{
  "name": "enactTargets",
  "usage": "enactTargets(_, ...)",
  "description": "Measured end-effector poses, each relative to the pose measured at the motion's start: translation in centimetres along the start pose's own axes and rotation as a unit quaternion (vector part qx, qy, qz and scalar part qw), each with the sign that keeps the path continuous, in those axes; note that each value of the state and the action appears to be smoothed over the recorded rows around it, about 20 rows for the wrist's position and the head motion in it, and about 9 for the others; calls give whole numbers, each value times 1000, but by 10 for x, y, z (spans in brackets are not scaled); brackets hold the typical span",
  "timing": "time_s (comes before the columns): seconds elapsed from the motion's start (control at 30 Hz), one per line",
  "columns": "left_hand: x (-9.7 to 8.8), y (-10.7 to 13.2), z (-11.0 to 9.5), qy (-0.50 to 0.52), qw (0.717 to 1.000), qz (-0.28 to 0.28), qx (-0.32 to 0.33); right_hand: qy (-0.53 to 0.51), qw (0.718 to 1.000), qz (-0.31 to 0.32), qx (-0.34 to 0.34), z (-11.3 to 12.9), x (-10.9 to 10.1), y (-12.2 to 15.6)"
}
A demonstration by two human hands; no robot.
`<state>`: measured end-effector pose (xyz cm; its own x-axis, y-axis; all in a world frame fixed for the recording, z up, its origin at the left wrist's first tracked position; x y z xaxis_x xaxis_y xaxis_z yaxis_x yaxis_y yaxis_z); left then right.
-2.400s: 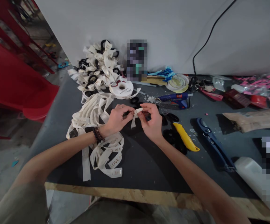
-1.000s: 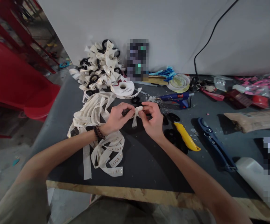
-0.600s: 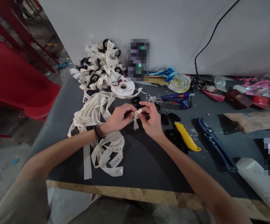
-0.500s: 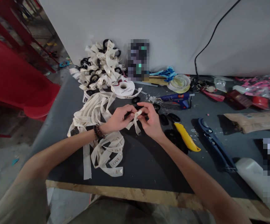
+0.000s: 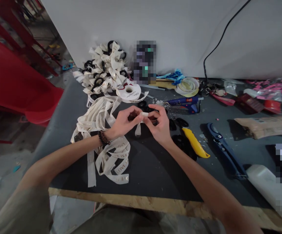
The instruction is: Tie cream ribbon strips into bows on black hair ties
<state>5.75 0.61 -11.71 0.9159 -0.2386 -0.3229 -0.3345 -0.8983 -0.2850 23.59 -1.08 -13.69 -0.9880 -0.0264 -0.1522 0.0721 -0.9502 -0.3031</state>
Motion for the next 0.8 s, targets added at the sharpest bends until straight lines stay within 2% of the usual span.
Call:
enactTargets(0.17, 0, -2, 1, 25, 1000, -4, 3, 5, 999, 33, -10, 5, 2, -2)
enactTargets(0.27, -1, -2, 4, 43, 999, -10, -10, 0, 1000, 24, -14, 4, 2, -1)
enactTargets(0.4, -1, -1, 10, 79, 995, -22, -57, 0, 998, -59, -10, -1, 0, 1)
enactTargets(0.5, 0, -2, 13, 86, 995, -20, -54, -8, 992, -126, -22, -4, -4, 3)
enactTargets(0.57, 0, -3, 14, 87, 995, -17, -46, -7, 989, -144, -33, -5, -5, 3)
enactTargets(0.63, 0, -3, 16, 93, 995, -23, -39, -5, 990, -137, -36, -4, -5, 3)
enactTargets(0.8, 0, -3, 16, 106, 993, -36, -28, -22, 997, -67, -12, -3, 0, 4)
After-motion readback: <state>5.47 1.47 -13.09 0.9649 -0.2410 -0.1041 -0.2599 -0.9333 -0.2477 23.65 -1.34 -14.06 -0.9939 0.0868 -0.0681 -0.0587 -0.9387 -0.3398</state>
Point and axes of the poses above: each hand's wrist, its own y-axis away from the middle knuckle, its own x-axis out of the palm, z = x × y, the point moved 3 cm from there along -y, towards the middle knuckle, and after that the axes turned 4 degrees about -y, right-handed, at the moved point
